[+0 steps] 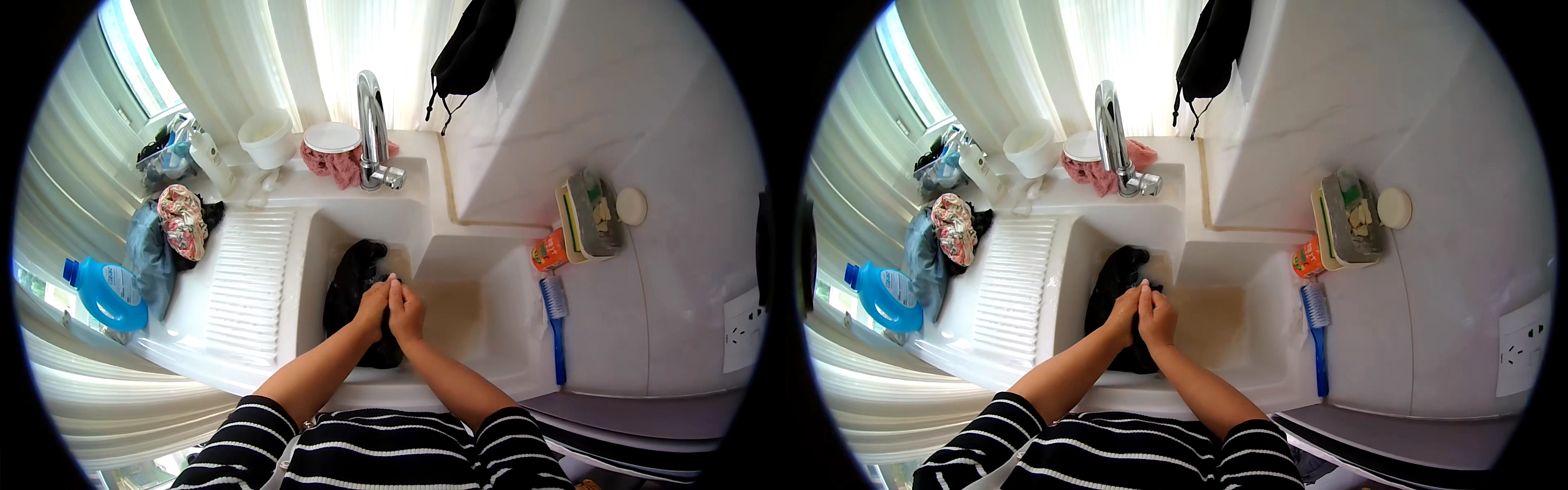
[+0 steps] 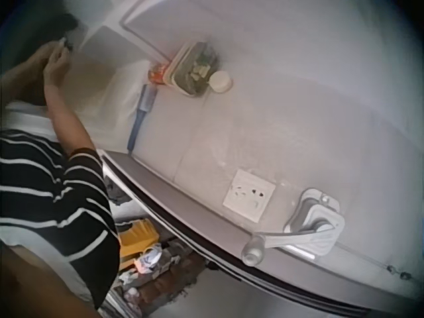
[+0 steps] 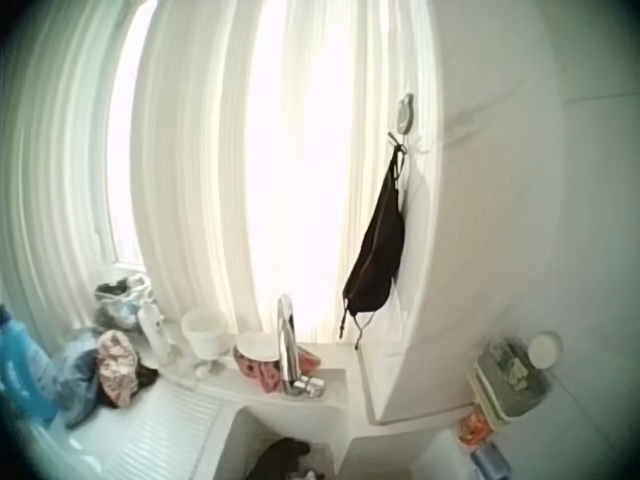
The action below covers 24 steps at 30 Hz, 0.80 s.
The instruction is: The person hand-washes a black garment in a white utility sink. They repeatedly submerge, scrub, and wring the item by hand in soapy water. The person manipulates the fabric to ensure thorough cleaning, occasionally lifting and squeezing it to remove excess water.
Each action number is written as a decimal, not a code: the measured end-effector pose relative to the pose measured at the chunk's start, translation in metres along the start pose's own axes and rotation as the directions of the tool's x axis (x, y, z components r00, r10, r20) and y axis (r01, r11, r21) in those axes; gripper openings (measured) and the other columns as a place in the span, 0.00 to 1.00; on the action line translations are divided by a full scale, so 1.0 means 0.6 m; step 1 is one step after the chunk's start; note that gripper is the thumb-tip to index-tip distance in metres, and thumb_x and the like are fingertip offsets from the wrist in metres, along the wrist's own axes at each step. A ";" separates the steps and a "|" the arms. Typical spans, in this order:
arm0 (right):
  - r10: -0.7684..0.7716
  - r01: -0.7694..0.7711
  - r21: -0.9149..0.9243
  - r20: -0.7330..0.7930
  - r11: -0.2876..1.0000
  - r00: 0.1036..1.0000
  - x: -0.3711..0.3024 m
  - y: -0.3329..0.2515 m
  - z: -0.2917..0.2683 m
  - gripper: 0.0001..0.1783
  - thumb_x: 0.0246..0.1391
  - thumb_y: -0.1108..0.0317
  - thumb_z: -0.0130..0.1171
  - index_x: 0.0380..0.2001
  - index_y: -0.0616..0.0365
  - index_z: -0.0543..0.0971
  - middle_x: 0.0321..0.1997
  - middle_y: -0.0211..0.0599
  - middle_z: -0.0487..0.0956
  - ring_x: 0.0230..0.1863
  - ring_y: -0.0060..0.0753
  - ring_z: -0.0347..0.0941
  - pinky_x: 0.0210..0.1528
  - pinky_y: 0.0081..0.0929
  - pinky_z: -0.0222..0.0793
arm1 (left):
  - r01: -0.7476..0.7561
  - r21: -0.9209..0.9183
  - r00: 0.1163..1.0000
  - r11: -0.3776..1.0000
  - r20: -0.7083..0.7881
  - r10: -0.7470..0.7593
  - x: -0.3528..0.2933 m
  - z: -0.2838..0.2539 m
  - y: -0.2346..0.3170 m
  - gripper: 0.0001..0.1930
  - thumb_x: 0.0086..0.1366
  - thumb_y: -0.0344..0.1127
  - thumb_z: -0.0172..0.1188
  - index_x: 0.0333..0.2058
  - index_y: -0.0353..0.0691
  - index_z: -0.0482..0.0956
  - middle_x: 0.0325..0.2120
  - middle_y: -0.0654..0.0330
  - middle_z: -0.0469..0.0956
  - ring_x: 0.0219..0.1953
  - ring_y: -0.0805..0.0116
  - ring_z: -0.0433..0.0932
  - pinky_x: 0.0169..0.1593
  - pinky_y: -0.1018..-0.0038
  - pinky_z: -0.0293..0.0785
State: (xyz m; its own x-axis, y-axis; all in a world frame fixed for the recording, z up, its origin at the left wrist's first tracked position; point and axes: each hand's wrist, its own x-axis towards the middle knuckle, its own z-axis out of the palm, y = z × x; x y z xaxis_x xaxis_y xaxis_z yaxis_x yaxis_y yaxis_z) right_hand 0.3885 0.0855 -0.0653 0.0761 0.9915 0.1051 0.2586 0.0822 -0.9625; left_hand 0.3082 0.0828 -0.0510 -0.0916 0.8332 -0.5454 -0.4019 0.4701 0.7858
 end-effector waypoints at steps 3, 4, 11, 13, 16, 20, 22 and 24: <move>0.122 -0.143 -0.124 -0.162 0.982 0.979 0.041 0.027 -0.008 0.17 0.57 0.61 0.51 0.19 0.61 0.71 0.22 0.47 0.73 0.24 0.50 0.69 0.28 0.38 0.64 | -0.040 0.148 0.977 0.988 -0.202 0.070 0.015 0.015 -0.029 0.18 0.66 0.49 0.47 0.33 0.39 0.73 0.31 0.58 0.76 0.35 0.65 0.74 0.36 0.71 0.69; 0.051 -0.064 -0.091 -0.143 0.994 0.988 0.033 0.023 -0.005 0.17 0.57 0.61 0.52 0.19 0.61 0.71 0.22 0.47 0.73 0.24 0.50 0.69 0.28 0.38 0.64 | -0.123 0.299 0.963 0.946 -0.194 0.186 0.034 0.004 -0.041 0.19 0.66 0.50 0.47 0.31 0.38 0.73 0.30 0.56 0.76 0.34 0.63 0.75 0.37 0.69 0.69; 0.105 -0.133 -0.150 -0.181 0.980 0.978 0.046 0.062 0.002 0.22 0.57 0.57 0.49 0.15 0.63 0.68 0.17 0.49 0.71 0.21 0.51 0.67 0.24 0.41 0.59 | -0.070 0.149 0.948 0.986 -0.296 0.112 -0.001 0.037 -0.017 0.20 0.67 0.45 0.44 0.26 0.34 0.74 0.24 0.55 0.74 0.29 0.64 0.70 0.36 0.71 0.65; 0.127 -0.149 -0.126 -0.165 0.981 0.978 0.039 0.055 0.003 0.22 0.57 0.57 0.50 0.16 0.63 0.69 0.18 0.50 0.72 0.22 0.51 0.68 0.25 0.41 0.60 | -0.076 0.205 0.953 0.976 -0.273 0.132 0.002 0.038 -0.013 0.21 0.66 0.46 0.45 0.25 0.33 0.74 0.24 0.55 0.74 0.30 0.61 0.71 0.37 0.67 0.65; 0.125 -0.126 -0.029 -0.026 0.992 0.992 -0.013 0.020 0.021 0.22 0.57 0.55 0.49 0.18 0.62 0.71 0.20 0.49 0.73 0.23 0.51 0.69 0.28 0.41 0.62 | -0.182 0.790 0.891 0.585 -0.119 0.438 0.075 -0.032 -0.045 0.20 0.67 0.43 0.43 0.26 0.31 0.72 0.28 0.50 0.77 0.35 0.50 0.75 0.41 0.61 0.67; 0.221 -0.212 -0.155 0.048 0.965 0.974 0.037 0.058 0.009 0.22 0.54 0.54 0.51 0.18 0.62 0.75 0.19 0.49 0.75 0.23 0.52 0.71 0.28 0.40 0.65 | -0.031 0.324 0.975 0.945 -0.199 0.100 0.029 0.005 -0.017 0.19 0.65 0.47 0.48 0.32 0.34 0.76 0.29 0.58 0.74 0.37 0.69 0.71 0.41 0.72 0.65; 0.279 -0.243 -0.292 0.089 0.925 0.956 0.064 0.089 -0.006 0.26 0.51 0.48 0.53 0.14 0.62 0.75 0.18 0.48 0.75 0.22 0.52 0.72 0.28 0.43 0.65 | -0.043 0.294 0.983 0.955 -0.161 0.094 0.054 -0.002 -0.043 0.20 0.64 0.50 0.50 0.33 0.35 0.76 0.29 0.59 0.74 0.35 0.70 0.70 0.41 0.73 0.64; 0.229 -0.181 -0.423 0.067 0.888 0.971 0.091 0.142 -0.012 0.28 0.52 0.45 0.51 0.17 0.62 0.75 0.20 0.49 0.76 0.24 0.53 0.73 0.29 0.44 0.66 | 0.051 0.279 0.982 0.959 -0.187 0.002 0.054 0.021 -0.026 0.21 0.63 0.52 0.50 0.35 0.36 0.77 0.28 0.60 0.74 0.32 0.71 0.69 0.38 0.74 0.65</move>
State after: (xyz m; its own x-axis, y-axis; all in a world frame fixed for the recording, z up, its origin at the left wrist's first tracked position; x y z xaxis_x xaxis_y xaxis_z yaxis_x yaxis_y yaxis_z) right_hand 0.4218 0.1462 -0.1395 0.0688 0.9884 -0.1352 0.6228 -0.1485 -0.7681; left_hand 0.3228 0.1064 -0.0771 -0.2612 0.7651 -0.5886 -0.1359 0.5745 0.8071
